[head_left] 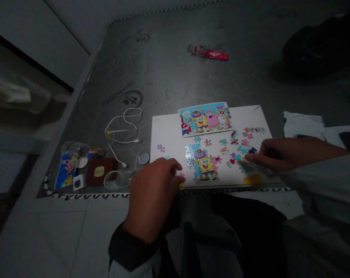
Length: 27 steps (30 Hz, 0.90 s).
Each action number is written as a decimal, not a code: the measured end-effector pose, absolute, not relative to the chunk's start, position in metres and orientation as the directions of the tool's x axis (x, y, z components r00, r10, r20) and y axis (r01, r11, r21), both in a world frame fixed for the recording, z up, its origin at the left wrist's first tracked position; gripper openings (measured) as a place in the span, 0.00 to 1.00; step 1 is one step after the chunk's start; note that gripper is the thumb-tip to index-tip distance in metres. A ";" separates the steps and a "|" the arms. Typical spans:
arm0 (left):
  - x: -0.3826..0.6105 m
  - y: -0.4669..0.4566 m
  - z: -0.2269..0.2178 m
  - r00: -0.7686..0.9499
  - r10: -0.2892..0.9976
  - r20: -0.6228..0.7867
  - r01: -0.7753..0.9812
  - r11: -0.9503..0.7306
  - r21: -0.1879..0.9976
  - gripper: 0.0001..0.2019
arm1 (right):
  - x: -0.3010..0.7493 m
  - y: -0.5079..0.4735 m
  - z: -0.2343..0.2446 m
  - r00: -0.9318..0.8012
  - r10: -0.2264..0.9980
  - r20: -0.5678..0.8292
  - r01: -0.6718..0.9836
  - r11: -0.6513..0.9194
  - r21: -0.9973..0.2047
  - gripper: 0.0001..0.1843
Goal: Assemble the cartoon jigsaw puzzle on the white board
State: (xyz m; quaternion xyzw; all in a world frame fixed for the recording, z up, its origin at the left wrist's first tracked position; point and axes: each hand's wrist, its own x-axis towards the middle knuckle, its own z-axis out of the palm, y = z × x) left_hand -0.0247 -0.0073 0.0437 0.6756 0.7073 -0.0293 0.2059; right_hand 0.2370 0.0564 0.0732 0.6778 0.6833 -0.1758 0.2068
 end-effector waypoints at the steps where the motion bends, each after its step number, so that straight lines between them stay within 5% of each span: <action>1: -0.024 -0.007 0.044 -0.009 0.942 -0.336 0.969 0.091 0.228 0.08 | 0.239 0.056 0.075 0.047 0.820 -0.571 0.997 -0.007 0.072 0.18; 6: -0.018 -0.004 0.049 -0.042 0.929 -0.369 0.971 0.126 0.205 0.06 | 0.245 0.055 0.084 0.165 0.760 -0.629 0.983 -0.074 0.169 0.18; 15: -0.009 0.003 0.049 -0.062 0.934 -0.351 0.975 0.132 0.179 0.08 | 0.278 0.057 0.074 0.096 0.811 -0.578 0.993 -0.114 0.004 0.18; 22: -0.012 0.003 0.051 -0.108 0.919 -0.378 0.974 0.174 0.144 0.08 | 0.285 0.058 0.080 0.280 0.769 -0.575 0.959 -0.247 0.136 0.15; 27: -0.012 0.004 0.055 -0.138 0.914 -0.382 0.978 0.187 0.093 0.10 | 0.290 0.060 0.075 0.280 0.747 -0.603 0.956 -0.272 0.107 0.17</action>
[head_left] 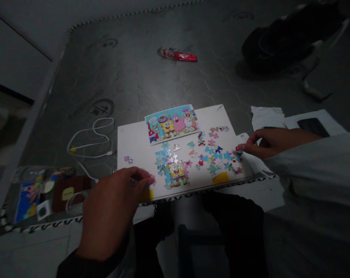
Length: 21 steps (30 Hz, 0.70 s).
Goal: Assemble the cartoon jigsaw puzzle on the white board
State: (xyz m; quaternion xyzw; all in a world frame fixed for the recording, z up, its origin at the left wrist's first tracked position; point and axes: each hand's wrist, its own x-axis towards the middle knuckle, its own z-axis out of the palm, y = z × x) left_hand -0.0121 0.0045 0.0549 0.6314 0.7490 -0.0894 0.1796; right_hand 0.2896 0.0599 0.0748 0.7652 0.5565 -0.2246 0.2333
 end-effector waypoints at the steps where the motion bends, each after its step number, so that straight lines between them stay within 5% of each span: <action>1: -0.012 0.004 0.055 -0.141 0.915 -0.379 0.978 0.188 0.089 0.10 | 0.290 0.060 0.074 0.279 0.749 -0.600 0.957 -0.270 0.108 0.17; 7: -0.014 0.002 0.053 -0.100 0.929 -0.355 0.973 0.166 0.159 0.08 | 0.295 0.061 0.065 0.316 0.790 -0.524 0.947 -0.293 0.131 0.18; 15: -0.019 0.002 0.052 -0.113 0.909 -0.401 0.961 0.202 0.187 0.09 | 0.290 0.070 0.044 0.281 0.855 -0.436 0.951 -0.310 0.004 0.12; 21: -0.026 0.004 0.048 -0.104 0.918 -0.383 0.950 0.205 0.234 0.09 | 0.280 0.074 0.046 0.306 0.851 -0.426 0.947 -0.316 0.050 0.12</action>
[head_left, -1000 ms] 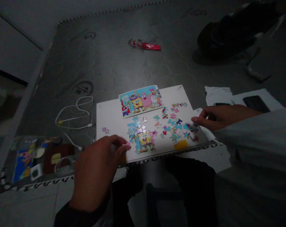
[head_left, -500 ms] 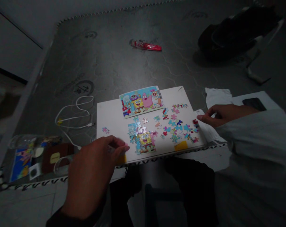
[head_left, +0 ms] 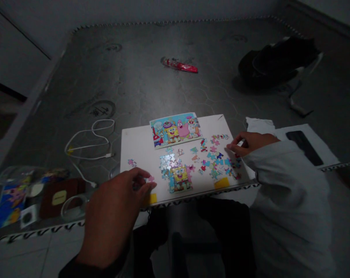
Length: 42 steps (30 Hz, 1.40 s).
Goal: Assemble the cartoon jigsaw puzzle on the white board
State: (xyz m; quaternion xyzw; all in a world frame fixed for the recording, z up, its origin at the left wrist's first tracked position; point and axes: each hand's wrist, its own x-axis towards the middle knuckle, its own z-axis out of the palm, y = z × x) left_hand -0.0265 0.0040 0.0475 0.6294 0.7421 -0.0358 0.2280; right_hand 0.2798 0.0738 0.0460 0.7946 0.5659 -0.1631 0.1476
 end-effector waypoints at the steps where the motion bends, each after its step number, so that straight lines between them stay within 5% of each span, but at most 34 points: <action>1: -0.027 0.004 0.047 -0.094 0.917 -0.387 0.949 0.200 0.244 0.09 | 0.279 0.074 0.047 0.300 0.856 -0.421 0.950 -0.309 0.049 0.12; 26: -0.032 0.001 0.037 0.119 0.931 -0.344 0.939 0.007 0.344 0.08 | 0.263 0.077 0.050 0.122 0.858 -0.499 0.991 -0.135 0.011 0.21; 34: -0.028 -0.003 0.038 0.121 0.943 -0.311 0.947 -0.015 0.321 0.10 | 0.235 0.073 0.043 -0.143 0.897 -0.419 0.989 0.116 -0.089 0.30; 42: -0.026 -0.004 0.045 0.088 0.949 -0.302 0.950 0.011 0.311 0.09 | 0.220 0.072 0.024 -0.116 0.878 -0.464 0.986 0.158 0.052 0.32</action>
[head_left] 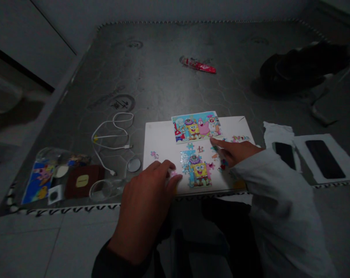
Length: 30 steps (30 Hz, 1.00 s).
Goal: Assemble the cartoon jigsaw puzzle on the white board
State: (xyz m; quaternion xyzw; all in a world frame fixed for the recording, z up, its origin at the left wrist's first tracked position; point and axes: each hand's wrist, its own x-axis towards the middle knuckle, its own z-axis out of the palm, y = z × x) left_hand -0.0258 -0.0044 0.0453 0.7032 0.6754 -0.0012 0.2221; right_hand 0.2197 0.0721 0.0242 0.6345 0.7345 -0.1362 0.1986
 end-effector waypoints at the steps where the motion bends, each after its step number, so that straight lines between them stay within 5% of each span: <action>1: -0.026 -0.005 0.046 0.082 0.949 -0.303 0.949 0.018 0.313 0.10 | 0.219 0.072 0.023 -0.111 0.882 -0.458 0.986 0.155 0.058 0.33; 20: -0.032 -0.003 0.049 0.064 0.945 -0.322 0.935 0.055 0.350 0.09 | 0.207 0.077 0.032 -0.062 0.911 -0.407 0.993 0.098 0.068 0.40; 30: -0.036 -0.004 0.049 0.056 0.959 -0.277 0.931 0.049 0.361 0.10 | 0.199 0.076 0.031 -0.124 0.886 -0.446 0.975 0.191 0.109 0.34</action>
